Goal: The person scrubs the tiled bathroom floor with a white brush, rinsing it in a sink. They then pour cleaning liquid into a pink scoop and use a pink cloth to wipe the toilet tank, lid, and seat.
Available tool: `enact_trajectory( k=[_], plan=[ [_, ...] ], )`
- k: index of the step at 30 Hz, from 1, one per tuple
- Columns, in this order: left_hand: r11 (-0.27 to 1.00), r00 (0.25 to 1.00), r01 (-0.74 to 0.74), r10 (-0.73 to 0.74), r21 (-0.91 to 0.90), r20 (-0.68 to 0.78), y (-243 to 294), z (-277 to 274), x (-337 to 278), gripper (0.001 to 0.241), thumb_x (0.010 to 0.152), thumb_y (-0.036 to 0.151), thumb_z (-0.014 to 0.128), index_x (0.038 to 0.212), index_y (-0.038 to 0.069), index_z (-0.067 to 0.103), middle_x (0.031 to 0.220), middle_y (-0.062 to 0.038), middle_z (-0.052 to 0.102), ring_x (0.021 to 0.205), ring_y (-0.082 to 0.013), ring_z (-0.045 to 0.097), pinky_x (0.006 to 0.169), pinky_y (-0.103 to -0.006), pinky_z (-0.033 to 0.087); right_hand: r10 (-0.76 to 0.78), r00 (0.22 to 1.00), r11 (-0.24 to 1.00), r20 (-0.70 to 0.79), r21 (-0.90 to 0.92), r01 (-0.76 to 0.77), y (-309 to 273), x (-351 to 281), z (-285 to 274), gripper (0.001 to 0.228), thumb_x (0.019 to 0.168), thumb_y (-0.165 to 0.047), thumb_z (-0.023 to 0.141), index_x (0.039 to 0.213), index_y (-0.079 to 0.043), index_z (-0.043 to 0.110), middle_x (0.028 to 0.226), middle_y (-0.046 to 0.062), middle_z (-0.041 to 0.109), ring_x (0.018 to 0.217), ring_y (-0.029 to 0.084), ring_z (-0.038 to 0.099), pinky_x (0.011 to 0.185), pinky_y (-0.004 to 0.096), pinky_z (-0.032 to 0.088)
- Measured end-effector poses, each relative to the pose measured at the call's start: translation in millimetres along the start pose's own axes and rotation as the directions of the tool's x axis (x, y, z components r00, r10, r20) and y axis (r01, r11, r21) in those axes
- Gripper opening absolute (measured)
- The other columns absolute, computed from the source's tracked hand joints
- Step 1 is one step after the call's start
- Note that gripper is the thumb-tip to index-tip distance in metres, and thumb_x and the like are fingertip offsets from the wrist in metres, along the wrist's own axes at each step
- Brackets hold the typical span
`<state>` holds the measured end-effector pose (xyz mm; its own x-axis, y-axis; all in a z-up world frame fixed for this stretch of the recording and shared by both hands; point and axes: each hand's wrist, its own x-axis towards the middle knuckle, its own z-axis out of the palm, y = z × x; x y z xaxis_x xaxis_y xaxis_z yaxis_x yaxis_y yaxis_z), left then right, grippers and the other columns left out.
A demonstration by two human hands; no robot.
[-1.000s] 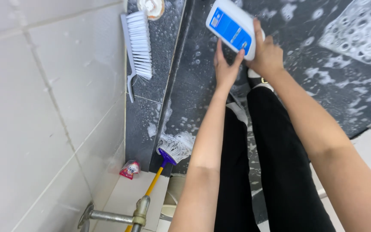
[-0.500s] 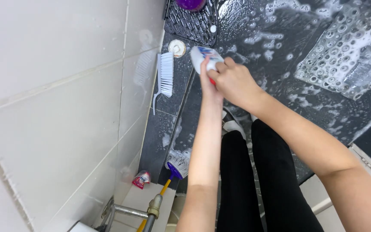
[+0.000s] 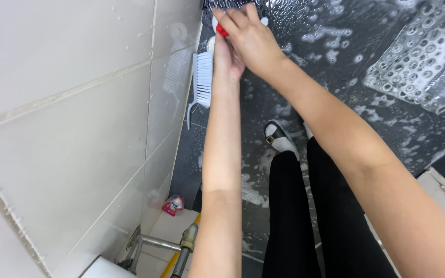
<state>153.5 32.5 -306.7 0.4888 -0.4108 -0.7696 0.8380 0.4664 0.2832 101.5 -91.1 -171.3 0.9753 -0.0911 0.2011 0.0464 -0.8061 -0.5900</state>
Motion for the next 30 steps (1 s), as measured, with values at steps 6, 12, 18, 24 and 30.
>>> enact_trajectory(
  k=[6, 12, 18, 24, 30],
  plan=[
    [0.994, 0.996, -0.075, 0.079, -0.076, 0.045, 13, -8, 15, 0.047, 0.107, 0.046, 0.046, 0.126, 0.004, 0.058, 0.108, -0.008, 0.069, 0.094, -0.0159, 0.07, 0.083, -0.0335, 0.061, 0.031, 0.998, 0.997, -0.049, 0.066, -0.027, 2, 3, 14, 0.064, 0.094, -0.004, 0.072, 0.153, -0.008, 0.048, 0.144, 0.014, 0.059, 0.126, 0.034, 0.056, 0.104, 0.041, 0.057],
    [0.985, 0.997, -0.061, 0.051, -0.161, -0.065, 30, 31, -21, 0.071, 0.099, 0.052, 0.048, 0.146, 0.001, 0.038, 0.138, -0.023, 0.049, 0.125, -0.0338, 0.055, 0.102, -0.0494, 0.052, 0.129, 0.989, 0.977, 0.067, 0.161, -0.138, -8, 4, -11, 0.092, 0.086, 0.004, 0.067, 0.165, -0.012, 0.022, 0.161, 0.026, 0.039, 0.133, 0.043, 0.05, 0.103, 0.043, 0.053],
    [0.925, 0.975, -0.179, 0.12, -0.334, -0.189, 26, 35, -43, 0.086, 0.102, 0.045, 0.055, 0.161, 0.002, 0.007, 0.161, -0.032, 0.023, 0.143, -0.0458, 0.039, 0.117, -0.0558, 0.041, 0.166, 0.984, 0.961, 0.07, 0.213, -0.177, -12, -36, -41, 0.09, 0.095, 0.006, 0.064, 0.168, -0.012, 0.016, 0.16, 0.026, 0.04, 0.141, 0.045, 0.046, 0.116, 0.047, 0.046],
    [0.837, 0.998, -0.062, 0.069, -0.543, -0.008, -40, 29, -121, 0.068, 0.107, 0.037, 0.048, 0.157, -0.003, 0.025, 0.158, -0.032, 0.034, 0.144, -0.0469, 0.038, 0.118, -0.0578, 0.037, 0.286, 0.956, 0.904, 0.06, 0.314, -0.29, -42, -115, -115, 0.082, 0.095, -0.002, 0.067, 0.165, -0.006, 0.022, 0.148, 0.028, 0.049, 0.134, 0.045, 0.049, 0.114, 0.048, 0.042],
    [0.862, 0.994, 0.075, -0.022, -0.502, 0.112, -106, 49, -229, 0.058, 0.105, 0.035, 0.05, 0.151, 0.001, 0.04, 0.156, -0.024, 0.044, 0.144, -0.0426, 0.042, 0.118, -0.0565, 0.037, 0.43, 0.901, 0.854, -0.05, 0.348, -0.388, -104, -180, -205, 0.065, 0.096, -0.011, 0.065, 0.156, -0.007, 0.039, 0.137, 0.025, 0.058, 0.126, 0.041, 0.055, 0.106, 0.046, 0.045]
  ],
)
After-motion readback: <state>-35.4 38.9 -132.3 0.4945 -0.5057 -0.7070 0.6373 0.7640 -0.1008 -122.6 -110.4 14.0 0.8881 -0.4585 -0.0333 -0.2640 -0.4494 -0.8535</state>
